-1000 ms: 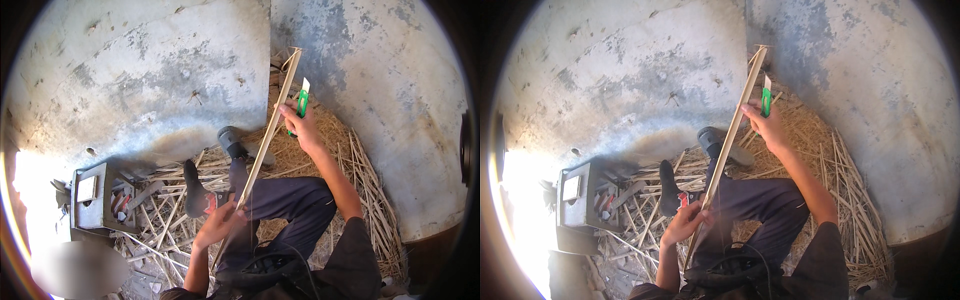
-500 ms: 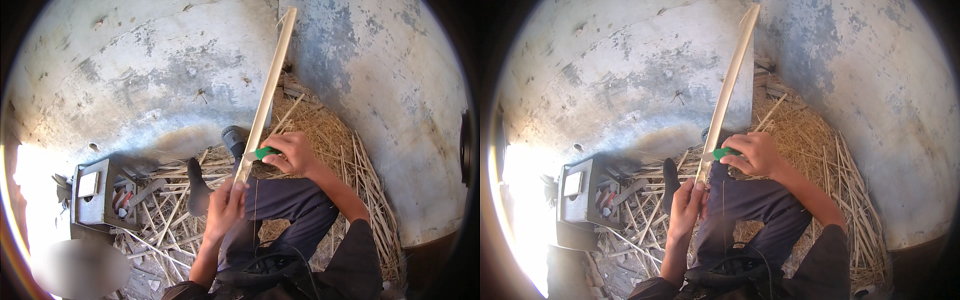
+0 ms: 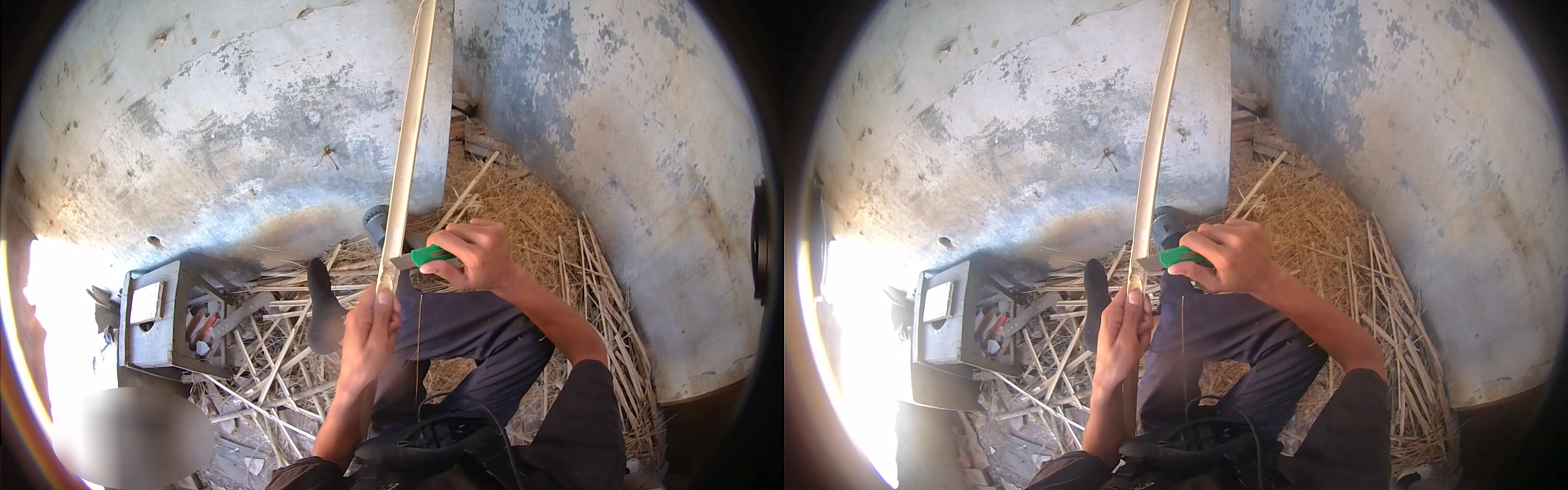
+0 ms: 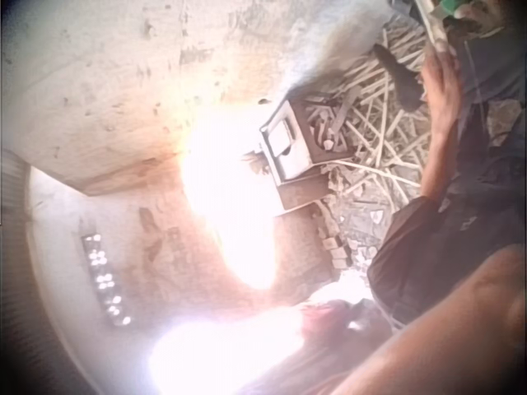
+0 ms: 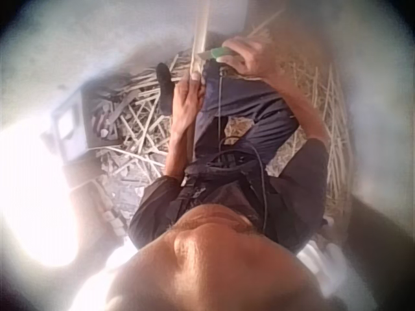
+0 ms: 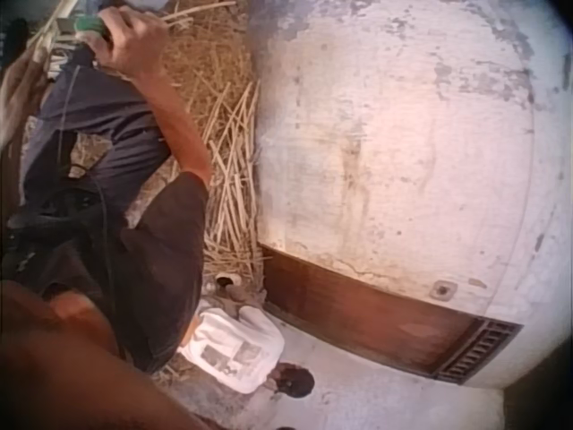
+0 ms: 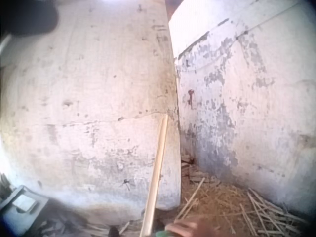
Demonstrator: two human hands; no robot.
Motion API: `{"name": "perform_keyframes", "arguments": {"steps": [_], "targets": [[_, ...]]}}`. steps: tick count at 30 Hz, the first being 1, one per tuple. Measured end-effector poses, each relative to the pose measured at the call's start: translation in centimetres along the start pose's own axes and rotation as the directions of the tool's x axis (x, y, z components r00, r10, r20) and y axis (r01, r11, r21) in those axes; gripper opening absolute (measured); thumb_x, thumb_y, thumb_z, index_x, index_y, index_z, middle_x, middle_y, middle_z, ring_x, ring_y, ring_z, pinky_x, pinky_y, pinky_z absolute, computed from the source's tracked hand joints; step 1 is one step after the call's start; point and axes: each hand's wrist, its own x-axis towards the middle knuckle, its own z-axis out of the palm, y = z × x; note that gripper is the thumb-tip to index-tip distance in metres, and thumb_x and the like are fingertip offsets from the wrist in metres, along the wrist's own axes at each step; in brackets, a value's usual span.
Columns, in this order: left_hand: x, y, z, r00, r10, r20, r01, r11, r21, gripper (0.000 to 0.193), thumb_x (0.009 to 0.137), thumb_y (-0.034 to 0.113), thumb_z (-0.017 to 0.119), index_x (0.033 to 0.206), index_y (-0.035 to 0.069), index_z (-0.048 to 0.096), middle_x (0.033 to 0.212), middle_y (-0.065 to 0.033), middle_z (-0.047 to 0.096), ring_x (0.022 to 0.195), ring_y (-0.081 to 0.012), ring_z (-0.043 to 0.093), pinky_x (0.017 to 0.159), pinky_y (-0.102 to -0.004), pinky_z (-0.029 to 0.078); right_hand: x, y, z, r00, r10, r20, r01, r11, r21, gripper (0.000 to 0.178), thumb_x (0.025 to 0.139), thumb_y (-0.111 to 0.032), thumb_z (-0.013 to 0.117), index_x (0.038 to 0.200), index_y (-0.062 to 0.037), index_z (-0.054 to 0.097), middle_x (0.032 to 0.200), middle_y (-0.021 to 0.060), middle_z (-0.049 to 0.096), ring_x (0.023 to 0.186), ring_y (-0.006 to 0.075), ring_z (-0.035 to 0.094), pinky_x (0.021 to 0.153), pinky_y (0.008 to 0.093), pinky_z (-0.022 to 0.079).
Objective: The person sits on the floor and uses a green utility knife to shave a long, thin bamboo stick. They hold the stick with their left hand and scrape the surface with the knife in their right hand, creating thin shavings that fall onto the floor.
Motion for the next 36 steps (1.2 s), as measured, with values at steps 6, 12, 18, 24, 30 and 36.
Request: {"name": "perform_keyframes", "arguments": {"steps": [6,12,18,24,30,36], "targets": [[-0.4,-0.1,-0.3,0.996,-0.076,0.053,0.08,0.993,-0.082,0.037,0.119,0.033,0.043,0.096,0.007,0.056,0.069,0.0063,0.043,0.059,-0.0024,0.034,0.052,-0.0229,0.027,0.0,0.7,-0.4,0.999,0.041,0.022,-0.041,0.999,0.0,0.046,0.095,-0.058,0.073,0.087,-0.0128,0.075,0.068,0.0,0.068,0.052,0.0184,0.063,0.049,0.0335,0.046],[-0.5,-0.8,-1.0,0.997,-0.046,0.065,0.045,0.999,0.005,0.038,0.119,0.034,0.043,0.095,0.007,0.057,0.069,0.0054,0.045,0.058,-0.0029,0.037,0.051,-0.0233,0.03,-0.2,1.0,-0.1,0.999,0.043,0.009,-0.043,0.999,-0.031,0.046,0.091,-0.06,0.076,0.087,-0.0143,0.075,0.068,-0.0026,0.066,0.052,0.0166,0.062,0.05,0.0314,0.047],[-1.4,-2.5,-1.9,0.995,-0.061,0.084,0.056,0.996,0.063,0.038,0.118,0.036,0.045,0.096,0.007,0.057,0.074,0.0053,0.048,0.063,-0.0032,0.041,0.054,-0.0235,0.033,-0.5,3.6,0.6,0.976,0.209,-0.058,-0.206,0.977,0.049,0.05,0.104,-0.057,0.064,0.087,-0.0112,0.077,0.062,0.0009,0.065,0.048,0.0111,0.058,0.045,0.0308,0.043],[-5.6,-5.1,-1.7,0.951,-0.196,0.238,0.176,0.979,0.1,0.037,0.118,0.037,0.044,0.097,0.008,0.054,0.069,0.0053,0.044,0.052,-0.0043,0.04,0.047,-0.0236,0.034,-0.7,8.5,-2.9,0.878,0.433,-0.206,-0.455,0.887,-0.076,0.048,0.109,-0.051,0.058,0.087,-0.0114,0.075,0.058,-0.0018,0.057,0.046,0.009,0.049,0.043,0.0307,0.036],[-5.5,-4.4,-2.5,0.964,-0.188,0.185,0.168,0.978,0.12,0.037,0.119,0.032,0.042,0.101,0.004,0.058,0.072,0.0038,0.045,0.053,-0.0051,0.042,0.048,-0.024,0.034,-1.5,7.2,-2.0,0.838,0.546,-0.01,-0.53,0.818,0.226,0.048,0.106,-0.057,0.06,0.102,-0.012,0.077,0.065,0.0004,0.063,0.054,0.0106,0.059,0.05,0.0306,0.042],[-3.5,-3.0,-2.3,0.988,-0.062,0.144,0.048,0.994,0.095,0.046,0.119,0.035,0.039,0.118,-0.003,0.065,0.075,0.0037,0.045,0.056,-0.0044,0.039,0.053,-0.0235,0.035,-0.1,3.7,-1.9,0.93,0.356,0.093,-0.368,0.893,0.26,0.045,0.101,-0.055,0.068,0.106,-0.0111,0.077,0.078,0.0032,0.074,0.061,0.0165,0.07,0.053,0.0312,0.052]]}}
